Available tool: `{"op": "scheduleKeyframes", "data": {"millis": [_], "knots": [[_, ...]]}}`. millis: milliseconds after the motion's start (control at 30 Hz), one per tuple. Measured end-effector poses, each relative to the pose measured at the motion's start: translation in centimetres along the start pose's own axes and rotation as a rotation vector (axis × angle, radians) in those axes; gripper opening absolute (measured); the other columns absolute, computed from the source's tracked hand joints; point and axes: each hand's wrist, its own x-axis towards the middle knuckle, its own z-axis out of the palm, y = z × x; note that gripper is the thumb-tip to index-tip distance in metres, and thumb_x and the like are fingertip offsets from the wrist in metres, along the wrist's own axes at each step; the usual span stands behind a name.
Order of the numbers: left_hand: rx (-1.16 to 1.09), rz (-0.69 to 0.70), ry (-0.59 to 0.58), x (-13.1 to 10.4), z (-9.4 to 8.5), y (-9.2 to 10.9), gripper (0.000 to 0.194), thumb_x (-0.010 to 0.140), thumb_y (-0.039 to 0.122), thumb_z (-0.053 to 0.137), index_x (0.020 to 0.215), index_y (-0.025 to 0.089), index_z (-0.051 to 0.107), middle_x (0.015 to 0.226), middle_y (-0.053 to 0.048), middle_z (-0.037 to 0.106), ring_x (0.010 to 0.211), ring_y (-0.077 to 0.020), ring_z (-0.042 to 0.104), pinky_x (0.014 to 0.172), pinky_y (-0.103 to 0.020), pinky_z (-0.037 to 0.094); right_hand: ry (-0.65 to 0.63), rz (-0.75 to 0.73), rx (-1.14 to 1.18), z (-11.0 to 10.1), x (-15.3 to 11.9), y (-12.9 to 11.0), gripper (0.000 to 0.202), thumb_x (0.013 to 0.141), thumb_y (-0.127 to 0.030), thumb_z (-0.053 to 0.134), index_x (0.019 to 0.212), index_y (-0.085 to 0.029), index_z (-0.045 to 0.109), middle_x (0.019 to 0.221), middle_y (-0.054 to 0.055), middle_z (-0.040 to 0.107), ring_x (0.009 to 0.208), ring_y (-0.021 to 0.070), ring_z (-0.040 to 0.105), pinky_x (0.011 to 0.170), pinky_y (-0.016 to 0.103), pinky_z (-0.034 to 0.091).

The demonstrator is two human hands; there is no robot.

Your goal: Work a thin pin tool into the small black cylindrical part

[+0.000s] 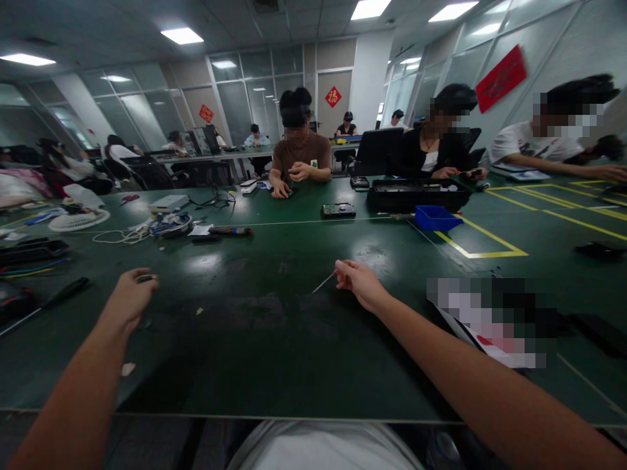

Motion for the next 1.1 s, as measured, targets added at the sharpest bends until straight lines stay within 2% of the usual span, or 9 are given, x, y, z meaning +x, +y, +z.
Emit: {"op": "scheduleKeyframes", "data": {"millis": [67,200,333,467,533,633,767,933,1100], "knots": [[0.004,0.023,-0.1,-1.5,2.7,1.9,0.045,0.066,0.015,0.064,0.11,0.012,0.054,0.098,-0.009,0.063,0.087,-0.0214,0.06,0.081,-0.035,0.047,0.009,0.03,0.035,0.0,0.2,-0.1,0.034,0.08,-0.05,0.069,0.07,-0.019,0.06,0.058,-0.004,0.052,0.049,0.0106,0.048,0.053,0.027,0.049],[0.034,0.181,-0.379,-4.5,8.4,5.6,0.039,0.071,0.019,0.065,0.108,0.012,0.059,0.105,-0.013,0.066,0.099,-0.0275,0.062,0.093,-0.043,0.045,0.06,0.156,0.017,0.3,0.8,-0.5,0.036,0.087,-0.05,0.064,0.069,-0.019,0.058,0.05,-0.006,0.044,0.044,0.0096,0.04,0.047,0.025,0.046],[-0.022,0.397,-0.649,-7.3,13.6,8.3,0.031,0.071,0.018,0.068,0.102,0.017,0.066,0.107,-0.012,0.069,0.102,-0.0271,0.063,0.096,-0.043,0.044,0.021,0.295,-0.017,0.2,1.4,-1.1,0.035,0.091,-0.045,0.061,0.068,-0.019,0.056,0.049,-0.007,0.042,0.043,0.0085,0.037,0.045,0.023,0.044],[-0.1,0.482,-0.839,-9.9,17.3,10.6,0.036,0.073,0.014,0.07,0.108,0.018,0.068,0.109,-0.011,0.07,0.099,-0.0239,0.065,0.094,-0.04,0.047,-0.059,0.384,-0.041,-0.1,1.9,-1.9,0.034,0.092,-0.041,0.062,0.068,-0.019,0.056,0.05,-0.007,0.043,0.043,0.0085,0.038,0.05,0.025,0.05],[-0.09,0.529,-0.884,-11.1,18.3,11.8,0.036,0.074,0.013,0.07,0.109,0.019,0.068,0.108,-0.008,0.07,0.098,-0.0221,0.065,0.094,-0.038,0.048,-0.125,0.444,-0.059,-0.3,2.2,-2.3,0.035,0.095,-0.039,0.059,0.067,-0.018,0.055,0.05,-0.006,0.044,0.044,0.0088,0.04,0.056,0.028,0.054],[-0.032,0.562,-0.88,-12.7,19.0,13.0,0.035,0.075,0.01,0.069,0.109,0.019,0.068,0.106,-0.006,0.071,0.097,-0.0206,0.066,0.093,-0.036,0.048,-0.232,0.52,-0.081,-0.4,2.7,-2.8,0.037,0.097,-0.038,0.055,0.067,-0.018,0.054,0.05,-0.005,0.045,0.046,0.009,0.041,0.064,0.03,0.057],[0.045,0.592,-0.828,-14.2,19.4,12.8,0.035,0.077,0.009,0.069,0.111,0.021,0.069,0.113,-0.005,0.071,0.105,-0.0231,0.065,0.098,-0.037,0.046,-0.253,0.508,-0.053,-0.7,2.5,-2.6,0.037,0.098,-0.038,0.053,0.068,-0.018,0.055,0.049,-0.005,0.044,0.046,0.0091,0.04,0.069,0.031,0.058],[0.07,0.522,-0.768,-15.4,19.9,11.0,0.041,0.08,0.014,0.071,0.12,0.022,0.066,0.119,-0.008,0.07,0.11,-0.0263,0.064,0.099,-0.04,0.046,-0.147,0.331,0.005,-0.6,1.6,-1.7,0.032,0.093,-0.04,0.061,0.069,-0.018,0.058,0.05,-0.007,0.041,0.045,0.0083,0.036,0.06,0.029,0.055],[0.03,0.596,-0.744,-15.4,20.1,9.9,0.033,0.081,0.018,0.071,0.113,0.023,0.069,0.114,-0.006,0.071,0.107,-0.0249,0.064,0.097,-0.04,0.047,-0.018,-0.043,0.176,0.2,1.1,-2.0,0.018,0.079,-0.034,0.07,0.073,-0.019,0.061,0.055,-0.006,0.048,0.049,0.0092,0.042,0.065,0.03,0.056]]}}
